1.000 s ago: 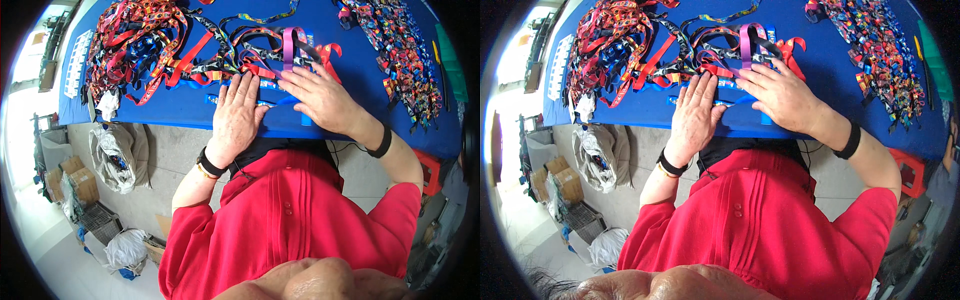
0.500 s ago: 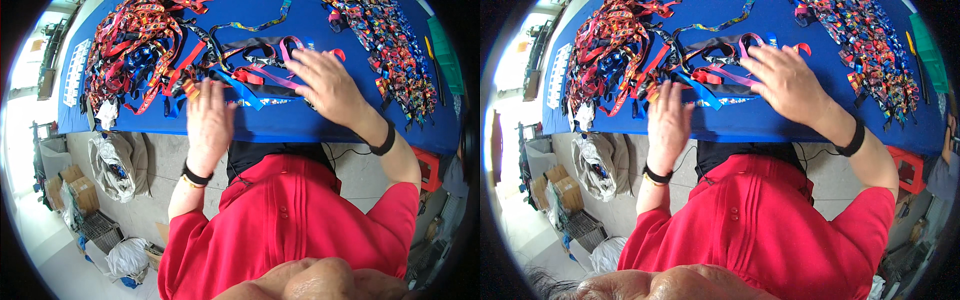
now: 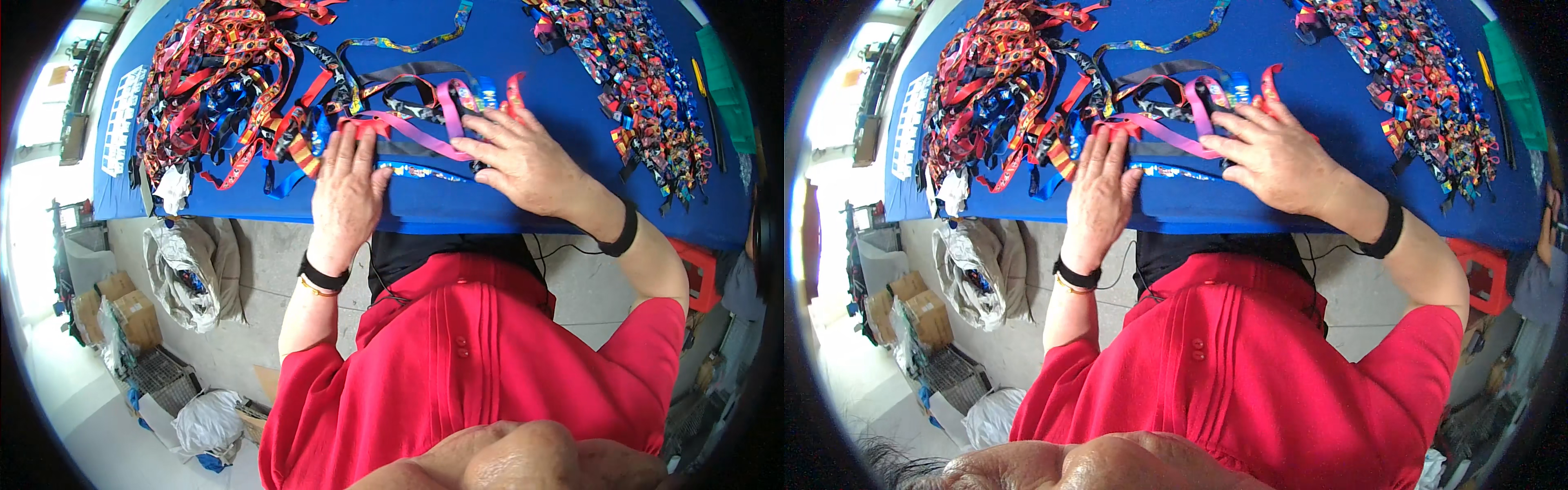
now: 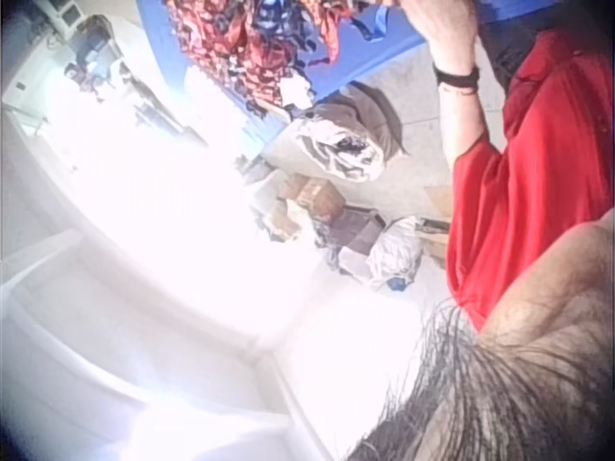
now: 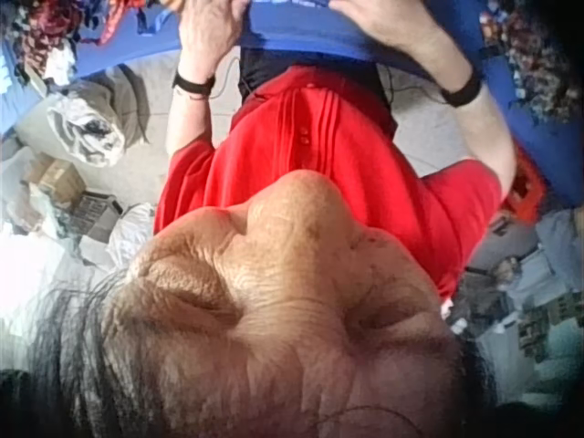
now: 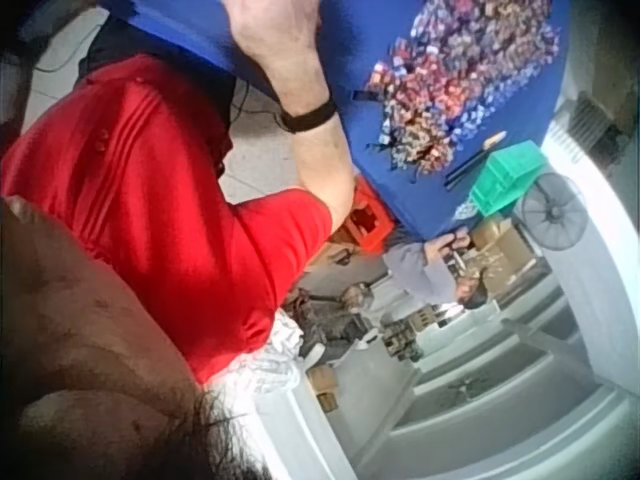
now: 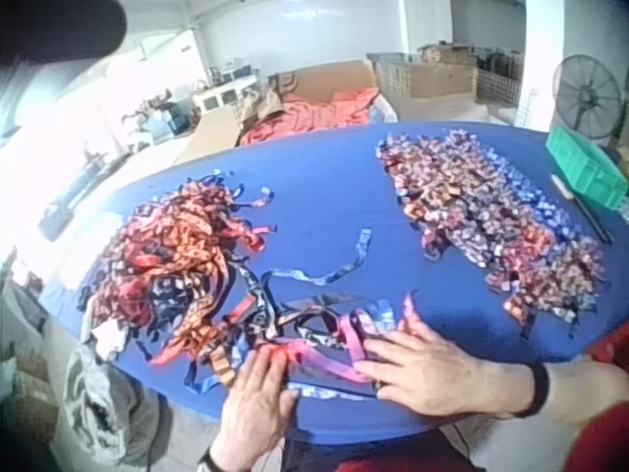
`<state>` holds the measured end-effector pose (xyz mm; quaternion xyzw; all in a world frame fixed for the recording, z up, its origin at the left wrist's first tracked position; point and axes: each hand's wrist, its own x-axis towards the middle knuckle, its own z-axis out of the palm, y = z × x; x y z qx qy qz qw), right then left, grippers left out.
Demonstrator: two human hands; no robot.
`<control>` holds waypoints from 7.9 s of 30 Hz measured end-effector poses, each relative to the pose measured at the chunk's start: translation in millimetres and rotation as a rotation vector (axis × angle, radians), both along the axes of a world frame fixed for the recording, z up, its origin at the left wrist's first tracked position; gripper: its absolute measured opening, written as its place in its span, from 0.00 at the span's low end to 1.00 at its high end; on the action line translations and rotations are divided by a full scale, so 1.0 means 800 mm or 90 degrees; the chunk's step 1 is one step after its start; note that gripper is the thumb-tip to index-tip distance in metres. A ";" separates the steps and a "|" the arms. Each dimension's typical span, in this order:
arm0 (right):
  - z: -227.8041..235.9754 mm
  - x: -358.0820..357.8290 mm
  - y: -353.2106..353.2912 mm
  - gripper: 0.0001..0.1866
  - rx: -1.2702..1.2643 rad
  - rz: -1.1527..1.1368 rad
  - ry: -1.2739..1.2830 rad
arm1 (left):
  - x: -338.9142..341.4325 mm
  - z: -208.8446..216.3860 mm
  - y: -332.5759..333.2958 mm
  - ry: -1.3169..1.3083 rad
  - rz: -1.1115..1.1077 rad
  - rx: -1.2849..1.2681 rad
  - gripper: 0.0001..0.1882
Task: The person is sorting and aligning printed lanyards on a table in a factory setting.
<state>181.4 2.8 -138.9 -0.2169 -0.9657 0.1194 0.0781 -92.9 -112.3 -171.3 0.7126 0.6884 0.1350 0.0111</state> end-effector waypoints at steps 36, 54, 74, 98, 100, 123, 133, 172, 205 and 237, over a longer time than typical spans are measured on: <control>0.003 0.041 0.002 0.31 -0.038 -0.194 0.077 | -0.038 0.006 -0.004 0.037 0.151 0.011 0.34; -0.002 0.047 -0.011 0.36 -0.084 -0.248 0.104 | 0.013 0.000 0.009 0.010 0.005 0.022 0.31; -0.014 0.038 -0.052 0.30 -0.048 -0.195 0.156 | 0.100 0.025 0.014 -0.093 -0.174 0.035 0.38; -0.005 0.110 -0.070 0.23 0.071 -0.225 0.006 | -0.018 -0.005 0.027 0.088 0.124 0.017 0.39; -0.006 0.112 -0.069 0.22 0.080 -0.215 0.018 | -0.026 -0.008 0.027 0.083 0.143 0.013 0.39; -0.011 -0.138 0.069 0.23 0.124 0.054 0.085 | -0.037 -0.004 -0.041 0.090 0.219 0.006 0.33; 0.002 -0.043 0.096 0.09 0.018 -0.066 0.102 | -0.118 -0.016 -0.004 0.079 0.063 0.007 0.27; -0.039 0.103 -0.060 0.24 0.084 -0.409 0.145 | 0.006 -0.009 0.001 -0.010 0.121 0.088 0.20; -0.043 0.092 -0.059 0.21 0.126 -0.412 0.100 | 0.001 -0.021 0.002 -0.062 0.152 0.173 0.20; -0.046 0.087 -0.058 0.21 0.162 -0.388 0.060 | 0.000 -0.020 0.000 -0.105 0.170 0.234 0.18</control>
